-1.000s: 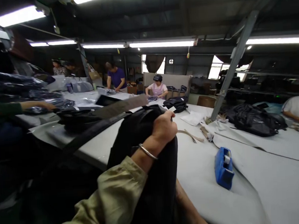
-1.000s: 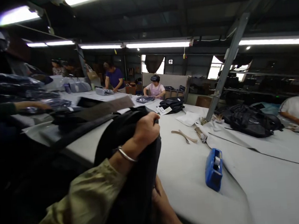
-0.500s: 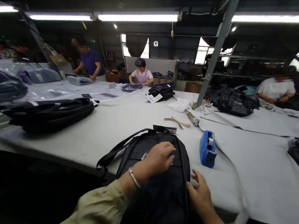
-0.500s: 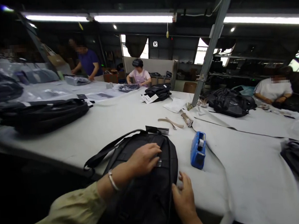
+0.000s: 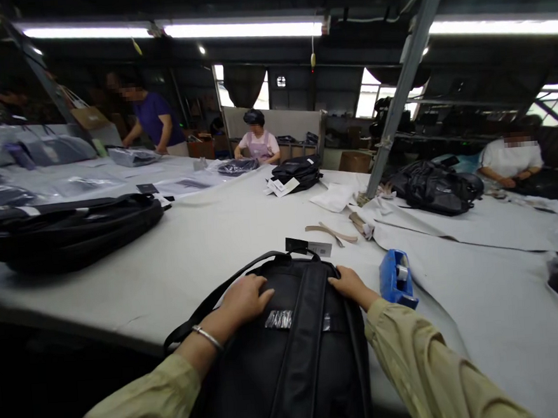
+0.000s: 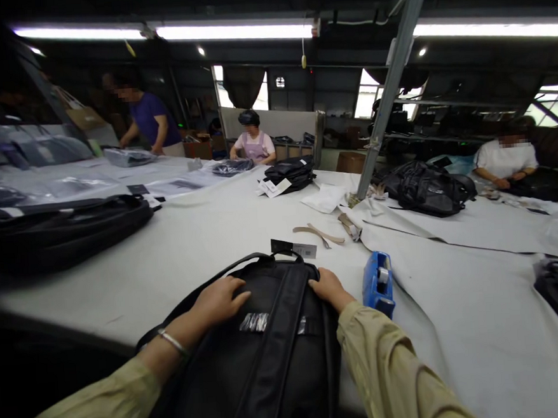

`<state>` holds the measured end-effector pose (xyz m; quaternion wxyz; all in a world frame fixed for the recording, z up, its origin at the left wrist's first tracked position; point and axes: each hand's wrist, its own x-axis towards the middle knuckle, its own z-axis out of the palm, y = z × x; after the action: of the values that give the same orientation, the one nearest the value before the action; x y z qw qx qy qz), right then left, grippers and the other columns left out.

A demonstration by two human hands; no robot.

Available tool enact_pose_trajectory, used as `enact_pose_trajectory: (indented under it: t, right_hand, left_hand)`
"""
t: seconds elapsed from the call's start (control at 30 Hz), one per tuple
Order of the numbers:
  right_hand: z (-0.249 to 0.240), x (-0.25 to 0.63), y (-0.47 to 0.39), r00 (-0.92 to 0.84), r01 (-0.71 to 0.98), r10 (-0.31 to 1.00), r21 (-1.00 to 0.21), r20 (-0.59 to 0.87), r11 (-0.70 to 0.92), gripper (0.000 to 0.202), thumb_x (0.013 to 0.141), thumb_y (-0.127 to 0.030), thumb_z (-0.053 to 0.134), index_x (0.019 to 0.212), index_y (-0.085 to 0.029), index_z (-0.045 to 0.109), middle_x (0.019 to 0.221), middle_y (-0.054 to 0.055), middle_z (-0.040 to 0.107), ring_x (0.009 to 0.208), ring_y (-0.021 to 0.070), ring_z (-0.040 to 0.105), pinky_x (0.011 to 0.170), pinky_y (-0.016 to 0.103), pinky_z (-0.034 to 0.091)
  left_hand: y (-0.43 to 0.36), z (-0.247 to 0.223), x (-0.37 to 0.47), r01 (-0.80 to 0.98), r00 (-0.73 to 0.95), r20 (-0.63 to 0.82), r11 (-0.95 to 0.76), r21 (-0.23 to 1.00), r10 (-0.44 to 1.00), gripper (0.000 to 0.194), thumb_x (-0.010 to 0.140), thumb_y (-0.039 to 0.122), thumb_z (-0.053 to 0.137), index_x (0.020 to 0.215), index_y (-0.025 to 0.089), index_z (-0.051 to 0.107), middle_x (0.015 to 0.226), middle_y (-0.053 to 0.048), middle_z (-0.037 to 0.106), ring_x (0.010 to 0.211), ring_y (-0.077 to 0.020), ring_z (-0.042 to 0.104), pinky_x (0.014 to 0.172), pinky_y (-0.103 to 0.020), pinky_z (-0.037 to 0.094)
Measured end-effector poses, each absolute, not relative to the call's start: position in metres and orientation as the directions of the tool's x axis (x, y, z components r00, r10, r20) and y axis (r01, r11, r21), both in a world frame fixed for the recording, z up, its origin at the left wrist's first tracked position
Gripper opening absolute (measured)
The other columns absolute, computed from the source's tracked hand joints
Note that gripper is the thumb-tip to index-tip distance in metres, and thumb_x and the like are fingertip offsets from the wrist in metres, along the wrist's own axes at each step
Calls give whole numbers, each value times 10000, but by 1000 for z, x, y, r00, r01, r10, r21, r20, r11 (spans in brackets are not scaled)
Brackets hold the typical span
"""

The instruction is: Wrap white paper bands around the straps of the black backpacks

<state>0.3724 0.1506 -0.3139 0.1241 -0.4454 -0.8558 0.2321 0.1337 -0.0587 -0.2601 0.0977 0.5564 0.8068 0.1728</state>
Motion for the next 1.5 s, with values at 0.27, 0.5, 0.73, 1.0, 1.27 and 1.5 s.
enact_pose_trajectory:
  t: [0.27, 0.5, 0.73, 1.0, 1.27, 1.5]
  right_hand:
    - [-338, 335, 190, -620, 541, 780, -676, 82, 501, 663, 687, -275, 650, 1318, -98, 548, 1356, 166, 576, 1251, 290, 537, 1080, 394, 392]
    - [-328, 317, 221, -745, 295, 665, -916, -42, 272, 644, 643, -262, 710, 1268, -145, 602, 1246, 96, 665, 1175, 268, 602, 1060, 406, 431]
    - [-305, 309, 224, -853, 172, 519, -969, -56, 179, 647, 642, -329, 754, 1260, -199, 615, 1190, 43, 693, 1165, 260, 596, 1033, 405, 447]
    - [-329, 305, 226, -691, 624, 709, -613, -140, 486, 299, 762, -362, 633, 989, -181, 703, 1023, 101, 724, 991, 266, 646, 876, 366, 483]
    - [-332, 347, 183, -566, 787, 815, -374, -121, 491, 621, 864, -536, 514, 1329, -124, 512, 1160, 239, 645, 1101, 373, 599, 951, 512, 423]
    - [-370, 490, 10, -446, 371, 886, -927, -125, 56, 904, 704, -513, 730, 1483, -260, 346, 1463, 117, 470, 1355, 342, 419, 1134, 526, 326]
  left_hand:
    - [36, -310, 39, 753, -305, -123, 318, 576, 944, 782, 685, 617, 645, 1264, 94, 585, 1340, -206, 589, 1237, -345, 552, 1072, -405, 411]
    - [68, -301, 27, 537, -81, -82, 113, 836, 993, 621, 595, 457, 777, 1118, 138, 675, 1128, -105, 727, 1060, -319, 654, 977, -428, 507]
    - [77, -284, 28, 352, -33, -170, 170, 920, 985, 763, 602, 439, 793, 1296, 214, 569, 1347, -77, 614, 1224, -294, 570, 1067, -401, 440]
    - [89, -293, 25, 781, -178, -209, 267, 565, 962, 660, 590, 709, 685, 1080, 267, 713, 1227, -83, 686, 1193, -351, 576, 1057, -437, 410]
    - [73, -296, 66, 821, -385, -199, 433, 372, 901, 552, 742, 584, 614, 1140, 204, 663, 1242, -151, 661, 1207, -375, 558, 1064, -481, 388]
    - [-112, -285, 109, 924, -342, 304, 260, 281, 889, 441, 824, 460, 555, 1225, 281, 598, 1400, -92, 540, 1345, -302, 443, 1153, -482, 344]
